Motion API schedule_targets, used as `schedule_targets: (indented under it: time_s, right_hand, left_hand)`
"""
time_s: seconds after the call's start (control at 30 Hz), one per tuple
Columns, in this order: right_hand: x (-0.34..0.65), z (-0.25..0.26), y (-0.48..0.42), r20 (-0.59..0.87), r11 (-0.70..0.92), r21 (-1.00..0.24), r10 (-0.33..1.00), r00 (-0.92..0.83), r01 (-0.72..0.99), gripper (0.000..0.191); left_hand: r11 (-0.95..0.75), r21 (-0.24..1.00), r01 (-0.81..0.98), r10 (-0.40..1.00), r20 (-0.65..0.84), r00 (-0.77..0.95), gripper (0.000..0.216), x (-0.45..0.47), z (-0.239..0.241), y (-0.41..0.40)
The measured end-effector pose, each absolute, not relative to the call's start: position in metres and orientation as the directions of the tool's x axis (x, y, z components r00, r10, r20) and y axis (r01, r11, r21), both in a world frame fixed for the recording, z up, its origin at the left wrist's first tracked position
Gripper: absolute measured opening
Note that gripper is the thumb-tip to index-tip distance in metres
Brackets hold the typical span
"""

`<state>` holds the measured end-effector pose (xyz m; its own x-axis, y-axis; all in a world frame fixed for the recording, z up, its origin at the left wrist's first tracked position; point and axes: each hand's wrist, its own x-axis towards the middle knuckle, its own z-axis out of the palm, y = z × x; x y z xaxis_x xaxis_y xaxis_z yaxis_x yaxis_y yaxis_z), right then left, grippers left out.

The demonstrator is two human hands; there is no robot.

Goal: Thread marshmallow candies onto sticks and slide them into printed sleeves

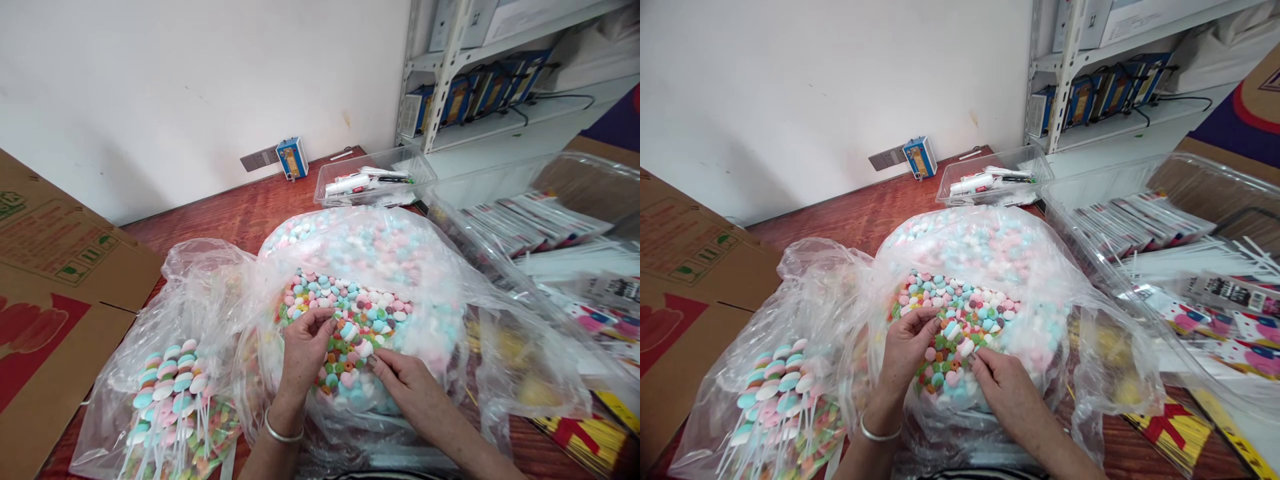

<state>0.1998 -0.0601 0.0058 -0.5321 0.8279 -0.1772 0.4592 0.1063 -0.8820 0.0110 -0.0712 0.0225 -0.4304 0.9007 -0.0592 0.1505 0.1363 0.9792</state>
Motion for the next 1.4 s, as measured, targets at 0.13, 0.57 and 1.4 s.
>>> schedule_targets:
  time_s: [0.13, 0.57, 1.4]
  right_hand:
    - [0.199, 0.006, -0.060, -0.203, 0.078, -0.891, 0.812, -0.547, 0.447, 0.037]
    - [0.199, 0.000, -0.064, -0.205, 0.048, -0.910, 0.810, -0.550, 0.411, 0.036]
    - [0.202, -0.004, -0.075, 0.390, 0.676, -0.350, 0.734, -0.555, 0.648, 0.039]
  left_hand:
    - [0.143, 0.986, 0.088, 0.881, -0.086, -0.464, 0.020, 0.014, 0.021, -0.073]
    - [-0.067, 0.903, 0.424, 0.845, 0.278, -0.458, 0.013, 0.026, 0.005, -0.084]
    - [-0.039, 0.640, -0.767, 0.918, -0.281, -0.281, 0.032, 0.089, 0.023, -0.075]
